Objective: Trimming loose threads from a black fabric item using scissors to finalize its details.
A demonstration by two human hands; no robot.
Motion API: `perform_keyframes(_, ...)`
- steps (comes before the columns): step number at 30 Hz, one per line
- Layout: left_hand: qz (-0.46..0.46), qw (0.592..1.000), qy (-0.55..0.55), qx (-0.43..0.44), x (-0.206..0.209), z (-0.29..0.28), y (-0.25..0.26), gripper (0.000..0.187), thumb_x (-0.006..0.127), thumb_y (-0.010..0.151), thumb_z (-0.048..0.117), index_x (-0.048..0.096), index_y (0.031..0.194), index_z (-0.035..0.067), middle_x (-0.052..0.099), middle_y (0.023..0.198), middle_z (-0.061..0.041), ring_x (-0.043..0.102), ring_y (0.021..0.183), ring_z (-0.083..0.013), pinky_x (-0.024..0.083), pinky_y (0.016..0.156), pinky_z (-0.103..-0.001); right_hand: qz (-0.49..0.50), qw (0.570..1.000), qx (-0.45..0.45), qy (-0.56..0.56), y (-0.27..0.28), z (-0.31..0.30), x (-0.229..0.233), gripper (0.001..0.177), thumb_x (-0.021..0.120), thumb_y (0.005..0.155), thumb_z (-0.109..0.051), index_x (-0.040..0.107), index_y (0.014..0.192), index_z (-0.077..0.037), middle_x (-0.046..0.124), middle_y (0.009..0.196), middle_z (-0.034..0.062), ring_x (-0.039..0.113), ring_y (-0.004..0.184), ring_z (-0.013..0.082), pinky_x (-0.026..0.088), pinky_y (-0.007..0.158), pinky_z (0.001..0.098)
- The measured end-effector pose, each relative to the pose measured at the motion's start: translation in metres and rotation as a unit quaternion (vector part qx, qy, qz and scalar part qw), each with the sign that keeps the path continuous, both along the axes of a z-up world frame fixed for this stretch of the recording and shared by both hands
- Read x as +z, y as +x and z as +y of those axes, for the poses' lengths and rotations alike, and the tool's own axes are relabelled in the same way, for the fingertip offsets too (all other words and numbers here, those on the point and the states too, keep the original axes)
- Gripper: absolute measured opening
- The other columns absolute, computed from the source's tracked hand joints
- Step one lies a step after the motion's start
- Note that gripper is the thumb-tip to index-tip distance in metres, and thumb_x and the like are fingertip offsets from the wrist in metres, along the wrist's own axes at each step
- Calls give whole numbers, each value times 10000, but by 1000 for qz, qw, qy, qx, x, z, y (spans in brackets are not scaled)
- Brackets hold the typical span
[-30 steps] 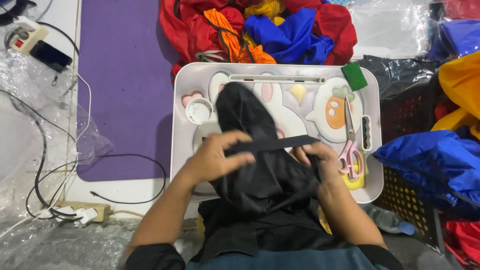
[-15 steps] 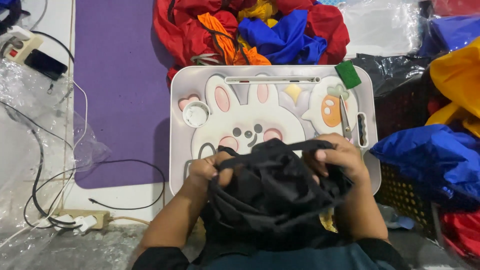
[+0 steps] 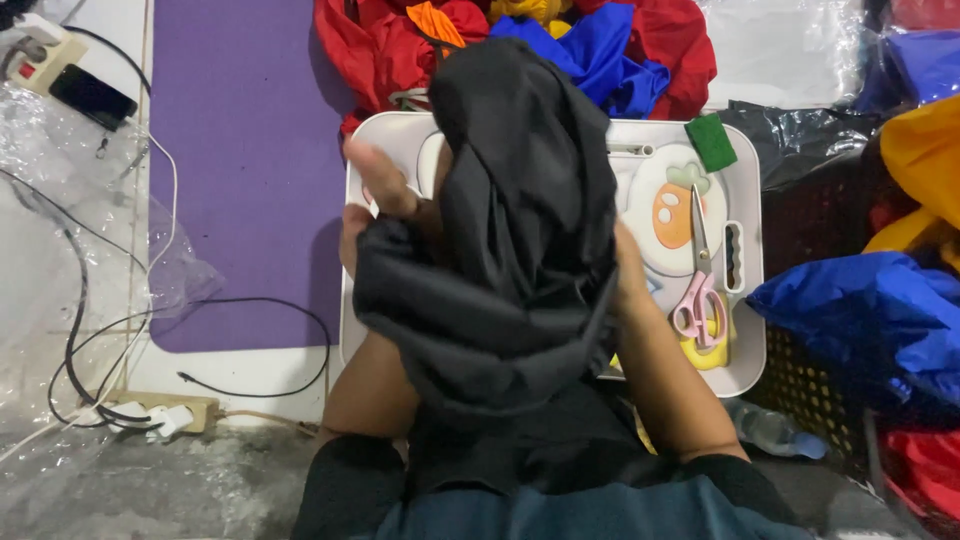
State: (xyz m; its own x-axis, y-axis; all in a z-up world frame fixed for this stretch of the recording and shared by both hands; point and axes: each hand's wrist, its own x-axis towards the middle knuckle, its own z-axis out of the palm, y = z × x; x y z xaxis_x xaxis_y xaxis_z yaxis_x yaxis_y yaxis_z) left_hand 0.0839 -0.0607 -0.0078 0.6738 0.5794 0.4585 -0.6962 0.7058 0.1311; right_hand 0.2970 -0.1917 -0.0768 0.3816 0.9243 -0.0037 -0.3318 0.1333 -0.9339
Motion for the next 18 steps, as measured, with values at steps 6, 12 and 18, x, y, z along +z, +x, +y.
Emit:
perform_keyframes(6, -20, 994, -47, 101, 20, 33, 11, 802, 576, 924, 159, 237, 1641, 278, 501, 1510, -126, 482, 1397, -240, 257, 1281, -431, -68, 996, -49, 20, -21, 6, 22, 505, 806, 840, -129, 594, 1278, 8, 637, 965, 116, 691, 905, 243, 557, 829, 330)
perform_keyframes(12, 85, 957, -86, 265, 58, 24, 19, 860, 534, 877, 193, 268, 1688, 297, 711, 1149, -46, 628, 1109, -228, 456, 1156, -405, -251, 889, -372, 84, -33, 12, 65, 115, 587, 1013, -29, 487, 1053, -71, 523, 966, 140, 576, 934, 218, 581, 886, 344)
perform_keyframes(18, 30, 905, -67, 419, 32, 44, 40, 793, 553, 997, 179, 176, 1692, 235, 709, 1127, 7, 628, 1181, -226, 423, 1201, -441, -606, 773, -43, 184, -92, -20, 39, 585, 811, 842, -523, 605, 1024, -6, 637, 949, 166, 649, 836, 344, 526, 745, 438)
